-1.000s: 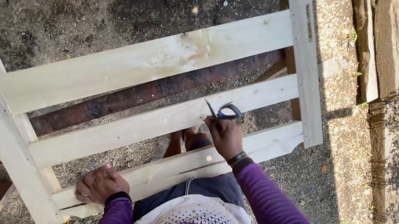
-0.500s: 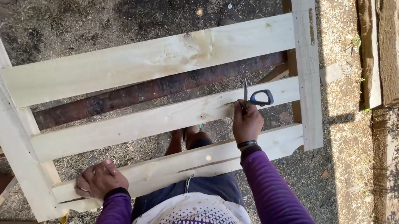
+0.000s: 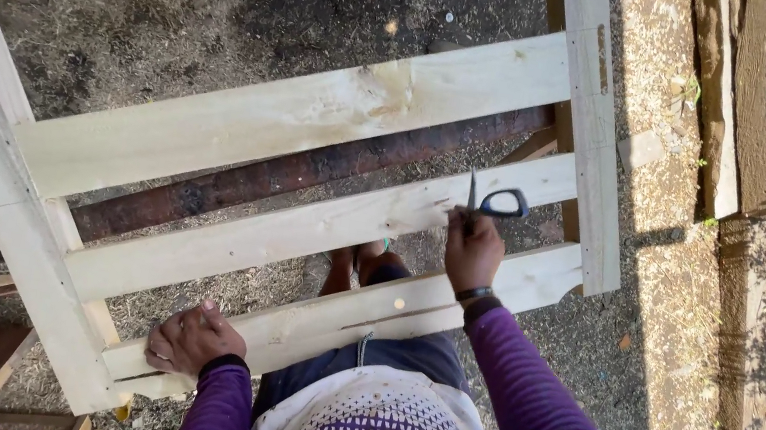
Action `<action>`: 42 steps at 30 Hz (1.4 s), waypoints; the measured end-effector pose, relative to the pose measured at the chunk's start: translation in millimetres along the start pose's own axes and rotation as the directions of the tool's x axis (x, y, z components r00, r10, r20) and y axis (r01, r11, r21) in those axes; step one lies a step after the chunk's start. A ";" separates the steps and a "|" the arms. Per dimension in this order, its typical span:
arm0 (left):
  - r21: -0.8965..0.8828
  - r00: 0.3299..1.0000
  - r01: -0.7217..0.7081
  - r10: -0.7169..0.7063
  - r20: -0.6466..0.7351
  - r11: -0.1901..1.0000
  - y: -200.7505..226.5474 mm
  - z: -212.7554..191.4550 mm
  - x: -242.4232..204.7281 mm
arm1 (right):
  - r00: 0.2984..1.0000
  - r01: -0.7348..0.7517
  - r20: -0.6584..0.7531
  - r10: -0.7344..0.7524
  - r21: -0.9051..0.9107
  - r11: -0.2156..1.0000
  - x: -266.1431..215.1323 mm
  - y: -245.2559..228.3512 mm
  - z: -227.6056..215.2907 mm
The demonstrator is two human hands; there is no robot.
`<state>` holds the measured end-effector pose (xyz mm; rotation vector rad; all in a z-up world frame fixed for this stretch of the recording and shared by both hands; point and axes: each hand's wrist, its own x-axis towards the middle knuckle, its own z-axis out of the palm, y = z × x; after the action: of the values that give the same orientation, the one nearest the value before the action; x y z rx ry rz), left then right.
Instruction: Marking lines or measurements on a wooden frame using a pair of scissors as a scribe tool.
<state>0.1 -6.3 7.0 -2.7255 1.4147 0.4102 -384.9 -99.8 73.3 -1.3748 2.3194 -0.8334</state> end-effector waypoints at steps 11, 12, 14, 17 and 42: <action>0.078 1.000 0.001 0.001 -0.019 0.997 -0.9 15.8 2.9 | 0.834 0.200 0.505 -0.220 0.094 0.975 -39.7 -28.6 16.8; 0.021 0.998 0.043 -0.043 0.039 0.999 -2.0 16.6 4.0 | 0.822 0.146 0.508 -0.257 0.248 0.958 -43.9 -44.7 7.9; -0.028 0.990 0.123 -0.121 0.076 0.992 -1.0 7.2 5.6 | 0.788 0.093 0.525 -0.323 0.418 0.904 -50.4 -59.1 -8.4; 0.171 0.990 0.103 -0.118 0.082 0.980 5.9 -9.1 5.0 | 0.699 -0.218 0.699 0.152 0.006 0.976 -50.4 -29.0 -28.5; -0.252 0.226 -0.926 0.947 0.230 0.282 83.4 -1.7 -53.4 | 0.741 -0.412 0.503 0.445 -0.183 0.893 -97.4 182.5 -90.5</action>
<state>-96.3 -12.5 29.1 -1.2434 2.7707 0.8872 -511.8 81.2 27.3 -0.8684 2.0789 -0.1947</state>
